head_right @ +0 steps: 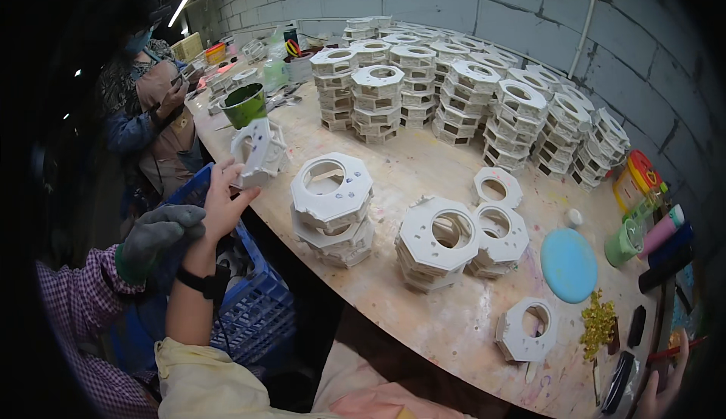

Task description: The person is using a sanding block to smooth the edges and surfaces of white octagonal plastic components at a workbench.

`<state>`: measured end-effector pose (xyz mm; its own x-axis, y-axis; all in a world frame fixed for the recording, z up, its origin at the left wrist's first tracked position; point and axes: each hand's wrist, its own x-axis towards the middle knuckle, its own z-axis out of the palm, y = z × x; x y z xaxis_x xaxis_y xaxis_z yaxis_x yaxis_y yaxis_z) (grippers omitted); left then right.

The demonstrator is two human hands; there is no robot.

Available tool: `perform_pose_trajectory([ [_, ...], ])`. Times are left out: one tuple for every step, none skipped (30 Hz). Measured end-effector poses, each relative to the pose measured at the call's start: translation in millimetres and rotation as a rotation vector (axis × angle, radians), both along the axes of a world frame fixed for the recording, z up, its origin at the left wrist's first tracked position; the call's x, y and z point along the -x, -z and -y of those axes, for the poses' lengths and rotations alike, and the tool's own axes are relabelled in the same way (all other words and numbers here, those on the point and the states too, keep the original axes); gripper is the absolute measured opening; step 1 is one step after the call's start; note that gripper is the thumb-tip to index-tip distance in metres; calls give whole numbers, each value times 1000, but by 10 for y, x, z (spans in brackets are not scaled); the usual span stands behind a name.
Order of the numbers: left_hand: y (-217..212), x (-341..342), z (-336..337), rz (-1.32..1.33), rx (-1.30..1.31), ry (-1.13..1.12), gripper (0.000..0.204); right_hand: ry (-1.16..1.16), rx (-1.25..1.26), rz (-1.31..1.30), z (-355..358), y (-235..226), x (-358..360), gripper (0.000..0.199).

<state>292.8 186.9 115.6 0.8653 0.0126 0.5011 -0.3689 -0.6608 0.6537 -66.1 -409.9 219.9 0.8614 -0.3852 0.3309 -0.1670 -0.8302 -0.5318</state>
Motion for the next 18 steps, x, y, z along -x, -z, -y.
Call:
perform_pose_trajectory([
  [-116, 76, 90, -2, 1, 9, 42, -49, 66, -15, -58, 16, -78, 65],
  [-230, 145, 200, -9, 24, 89, 42, -62, 88, 33, -177, 45, -187, 66],
  [-361, 214, 358, -11, 29, 164, 43, -80, 95, 88, -243, 117, -272, 68],
  [-471, 242, 491, -11, 21, 169, 43, -74, 88, 89, -316, 99, -327, 68],
  [-567, 268, 593, 37, -138, 204, 43, -103, 49, 22, -392, 74, -394, 69],
  [-611, 292, 652, 83, -294, 232, 43, -136, 15, -47, -466, 64, -437, 70],
  [-616, 289, 696, 82, -296, 226, 43, -143, 14, -46, -524, 99, -469, 70],
  [-611, 278, 735, 54, -316, 270, 43, -113, 27, -6, -569, 150, -510, 70],
  [-608, 281, 766, 24, -334, 316, 42, -82, 41, 32, -600, 173, -526, 70],
  [-632, 318, 797, -19, -377, 313, 42, -77, 19, 26, -604, 167, -521, 70],
  [-639, 340, 781, -20, -381, 308, 42, -83, 14, 27, -578, 157, -494, 70],
  [-612, 322, 785, -54, -378, 316, 44, -87, -26, 8, -552, 144, -405, 70],
  [-602, 306, 810, -86, -376, 327, 45, -87, -66, -11, -517, 142, -330, 70],
  [-647, 324, 852, -154, -352, 315, 49, -64, -66, -11, -467, 162, -275, 70],
  [-634, 307, 896, -147, -354, 356, 49, -28, -70, 67, -404, 194, -156, 64],
  [-595, 256, 944, -97, -354, 376, 51, 28, -61, 145, -341, 194, 17, 58],
  [-536, 183, 1001, -41, -346, 413, 52, 83, -104, 69, -284, 134, 183, 56],
  [-497, 168, 1185, -30, -340, 408, 54, 171, -175, 76, -210, 163, 257, 55],
])
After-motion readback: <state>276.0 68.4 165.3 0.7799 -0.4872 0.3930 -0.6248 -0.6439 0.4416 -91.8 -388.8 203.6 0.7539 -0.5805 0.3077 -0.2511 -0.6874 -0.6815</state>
